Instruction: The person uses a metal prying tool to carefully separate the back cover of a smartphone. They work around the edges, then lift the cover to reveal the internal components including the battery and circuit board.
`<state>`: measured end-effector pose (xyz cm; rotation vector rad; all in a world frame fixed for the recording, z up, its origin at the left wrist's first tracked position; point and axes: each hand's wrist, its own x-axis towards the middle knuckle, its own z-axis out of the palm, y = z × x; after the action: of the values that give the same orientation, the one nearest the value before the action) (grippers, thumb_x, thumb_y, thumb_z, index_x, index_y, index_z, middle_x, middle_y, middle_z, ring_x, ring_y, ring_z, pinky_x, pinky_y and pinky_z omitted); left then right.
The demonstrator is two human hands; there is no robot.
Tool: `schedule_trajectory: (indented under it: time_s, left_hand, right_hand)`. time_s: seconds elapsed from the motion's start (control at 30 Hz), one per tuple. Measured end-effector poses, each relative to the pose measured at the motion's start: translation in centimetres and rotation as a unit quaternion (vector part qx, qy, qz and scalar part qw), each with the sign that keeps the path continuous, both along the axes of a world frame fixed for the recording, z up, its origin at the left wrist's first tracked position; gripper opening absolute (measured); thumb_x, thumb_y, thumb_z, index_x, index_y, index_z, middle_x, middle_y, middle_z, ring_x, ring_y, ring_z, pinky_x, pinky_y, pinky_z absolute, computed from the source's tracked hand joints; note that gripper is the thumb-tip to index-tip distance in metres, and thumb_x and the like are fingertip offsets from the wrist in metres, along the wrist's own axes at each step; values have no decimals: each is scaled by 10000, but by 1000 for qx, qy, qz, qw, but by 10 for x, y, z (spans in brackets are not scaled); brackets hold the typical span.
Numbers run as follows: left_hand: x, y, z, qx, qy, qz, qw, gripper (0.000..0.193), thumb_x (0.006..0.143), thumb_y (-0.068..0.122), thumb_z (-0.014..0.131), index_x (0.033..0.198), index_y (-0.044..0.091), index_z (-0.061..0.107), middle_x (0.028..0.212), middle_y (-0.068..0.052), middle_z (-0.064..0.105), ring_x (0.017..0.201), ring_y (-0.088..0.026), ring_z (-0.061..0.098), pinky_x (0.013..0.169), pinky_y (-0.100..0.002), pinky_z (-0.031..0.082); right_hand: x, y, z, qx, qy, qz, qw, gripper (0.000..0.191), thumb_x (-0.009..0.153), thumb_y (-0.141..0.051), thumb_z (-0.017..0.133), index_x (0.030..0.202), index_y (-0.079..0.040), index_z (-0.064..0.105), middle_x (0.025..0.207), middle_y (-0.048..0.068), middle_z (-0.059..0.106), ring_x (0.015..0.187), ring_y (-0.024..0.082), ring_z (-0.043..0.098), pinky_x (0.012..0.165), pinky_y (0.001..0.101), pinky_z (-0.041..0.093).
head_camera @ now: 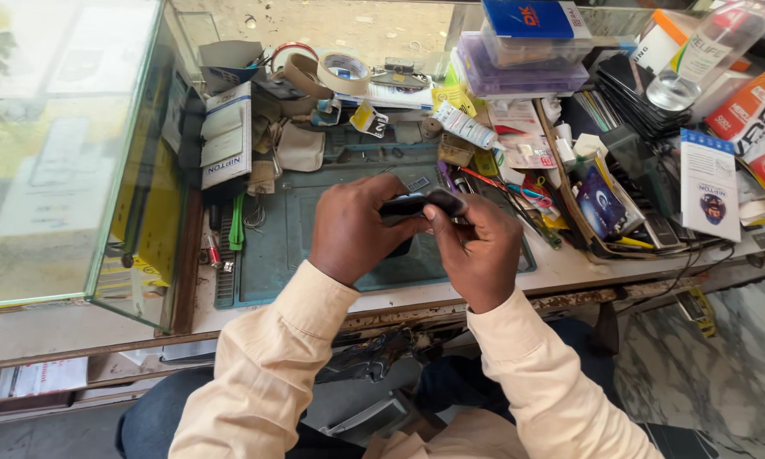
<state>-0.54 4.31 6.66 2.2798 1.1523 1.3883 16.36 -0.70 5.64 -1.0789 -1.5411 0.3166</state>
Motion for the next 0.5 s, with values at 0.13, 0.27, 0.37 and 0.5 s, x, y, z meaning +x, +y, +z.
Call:
schedule_trajectory:
  time_s: [0.13, 0.27, 0.37, 0.5]
  left_hand:
    - [4, 0, -5, 0, -14, -7, 1000, 395, 700, 369, 935, 752, 88, 663, 724, -108, 681, 650, -335, 672, 562, -431, 500]
    - [6, -2, -5, 12, -30, -24, 999, 352, 705, 322, 919, 762, 88, 662, 733, -110, 684, 651, -333, 678, 567, -426, 508]
    - [6, -4, -5, 1, -31, -24, 999, 359, 693, 308, 928, 742, 84, 652, 712, -116, 680, 638, -338, 675, 556, -432, 498]
    - [5, -4, -6, -12, -43, -35, 998, 321, 668, 270, 903, 769, 87, 659, 723, -110, 691, 656, -333, 686, 567, -430, 507]
  right_hand:
    - [-1, -3, 0, 15, -16, 3, 1000, 61, 977, -2, 732, 1031, 25, 724, 900, 89, 718, 765, 83, 684, 644, 219, 562]
    - [1, -5, 7, 39, -45, 0, 998, 98, 952, 57, 708, 1041, 15, 696, 932, 109, 712, 816, 131, 725, 673, 246, 584]
    - [2, -8, 14, 72, -106, -11, 992, 190, 901, 113, 700, 1051, -4, 697, 931, 124, 707, 823, 208, 735, 698, 305, 574]
    - [12, -11, 30, 79, -201, 6, 976, 337, 802, 157, 679, 1084, -25, 717, 968, 146, 705, 840, 293, 728, 729, 360, 576]
